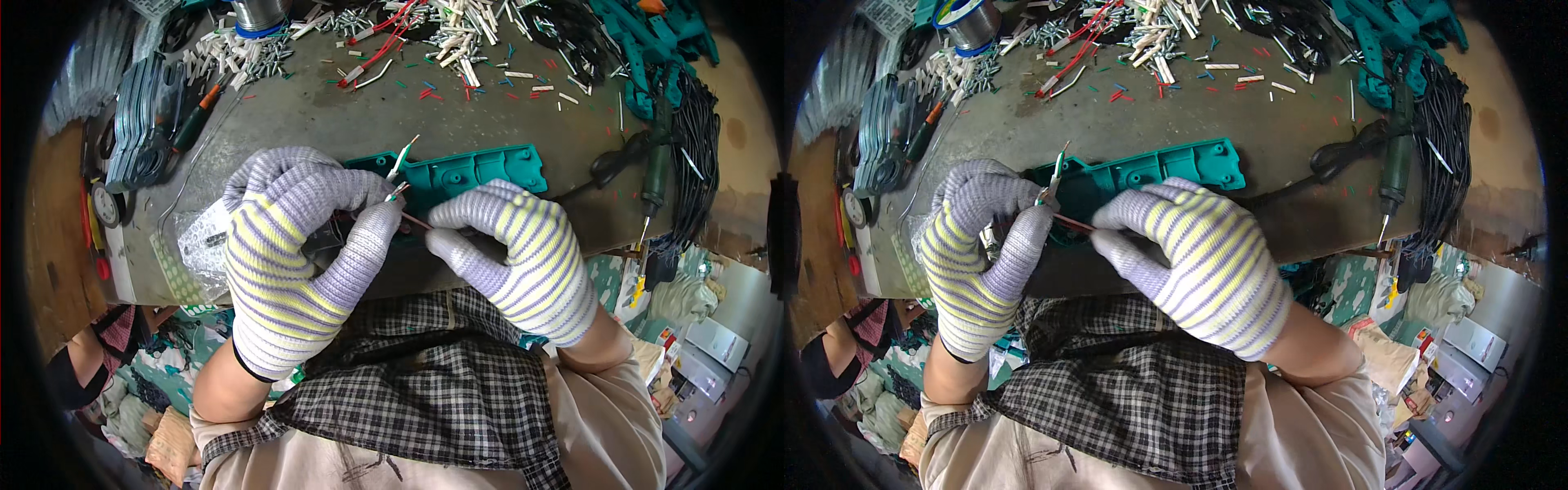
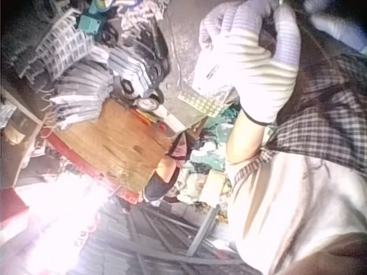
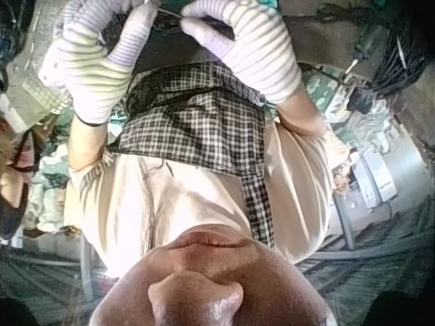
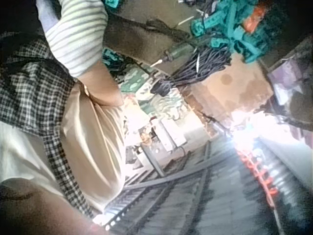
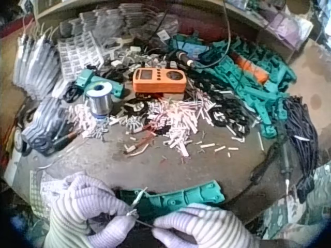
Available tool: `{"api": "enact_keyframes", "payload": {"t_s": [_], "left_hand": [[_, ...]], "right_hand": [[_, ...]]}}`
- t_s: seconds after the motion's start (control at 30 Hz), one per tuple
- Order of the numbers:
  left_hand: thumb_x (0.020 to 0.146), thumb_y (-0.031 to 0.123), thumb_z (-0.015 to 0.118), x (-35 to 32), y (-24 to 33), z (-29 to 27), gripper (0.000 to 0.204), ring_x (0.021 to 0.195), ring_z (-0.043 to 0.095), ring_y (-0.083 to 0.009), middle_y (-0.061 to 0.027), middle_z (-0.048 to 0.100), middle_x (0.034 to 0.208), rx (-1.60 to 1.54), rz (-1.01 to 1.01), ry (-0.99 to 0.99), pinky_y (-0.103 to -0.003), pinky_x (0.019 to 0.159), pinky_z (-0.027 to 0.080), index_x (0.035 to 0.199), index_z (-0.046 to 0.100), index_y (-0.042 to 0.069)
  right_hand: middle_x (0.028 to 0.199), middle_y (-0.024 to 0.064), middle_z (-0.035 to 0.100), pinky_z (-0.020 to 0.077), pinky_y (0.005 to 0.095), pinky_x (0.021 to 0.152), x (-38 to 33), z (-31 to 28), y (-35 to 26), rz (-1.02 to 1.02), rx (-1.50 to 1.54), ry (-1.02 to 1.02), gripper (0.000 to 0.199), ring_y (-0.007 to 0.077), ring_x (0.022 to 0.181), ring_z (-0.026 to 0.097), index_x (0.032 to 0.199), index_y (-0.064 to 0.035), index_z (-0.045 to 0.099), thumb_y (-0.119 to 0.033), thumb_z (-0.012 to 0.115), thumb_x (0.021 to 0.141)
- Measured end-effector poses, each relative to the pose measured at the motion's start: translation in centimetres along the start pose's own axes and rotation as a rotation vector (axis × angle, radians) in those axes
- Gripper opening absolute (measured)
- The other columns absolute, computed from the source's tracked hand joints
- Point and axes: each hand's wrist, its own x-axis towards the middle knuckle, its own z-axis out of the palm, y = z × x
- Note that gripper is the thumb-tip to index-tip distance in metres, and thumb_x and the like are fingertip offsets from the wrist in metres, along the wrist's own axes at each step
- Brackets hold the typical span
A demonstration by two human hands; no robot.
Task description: The person twists wires together by hand, solders the connections with a soldering iron, and wraps them with tape. They then place a switch into the green housing, route the wires through the internal channels, and press the components into position.
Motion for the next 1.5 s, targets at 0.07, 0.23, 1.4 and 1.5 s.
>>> {"api": "enact_keyframes", "payload": {"t_s": [0.07, 0.23, 1.4, 1.5], "left_hand": [[0.074, 0.009, 0.073, 0.1, -0.2, -0.1, 0.012, 0.077, 0.06, -0.0245, -0.0082, 0.063, 0.078, 0.025, 0.034, -0.021, -0.035, 0.072, 0.046, 0.083, 0.068, 0.003], [0.075, 0.009, 0.073, -0.1, -0.2, -0.3, 0.011, 0.078, 0.061, -0.0249, -0.0086, 0.065, 0.08, -0.039, 0.022, -0.017, -0.035, 0.074, 0.047, 0.084, 0.069, 0.003], [0.082, 0.016, 0.062, 0.7, -1.1, -2.7, 0.016, 0.09, 0.054, -0.0345, -0.0148, 0.06, 0.092, -0.157, 0.06, -0.347, -0.041, 0.083, 0.042, 0.09, 0.064, 0.002], [0.083, 0.02, 0.061, 1.4, -0.1, -3.2, 0.019, 0.09, 0.054, -0.0341, -0.0152, 0.059, 0.09, -0.278, -0.007, -0.447, -0.041, 0.083, 0.041, 0.09, 0.064, 0.002]], "right_hand": [[0.081, 0.0104, 0.069, 0.0532, 0.0336, 0.066, -0.2, -0.4, -0.4, 0.045, -0.052, -0.03, 0.015, 0.0258, 0.071, 0.068, 0.094, -0.0054, 0.068, -0.016, 0.071, 0.084], [0.085, 0.0014, 0.069, 0.0502, 0.0247, 0.073, 1.0, 0.1, -1.4, 0.193, 0.293, -0.009, 0.014, 0.0079, 0.076, 0.063, 0.094, -0.0046, 0.068, -0.008, 0.075, 0.081], [0.076, 0.0051, 0.066, 0.0544, 0.0319, 0.061, 1.6, 1.3, 0.1, -0.476, -0.177, 0.192, 0.034, 0.0211, 0.068, 0.066, 0.091, -0.012, 0.069, -0.004, 0.084, 0.061], [0.078, 0.006, 0.066, 0.0545, 0.0322, 0.061, 0.9, 1.2, 0.8, -0.539, -0.288, 0.186, 0.036, 0.0217, 0.069, 0.066, 0.092, -0.0102, 0.069, -0.004, 0.085, 0.061]]}}
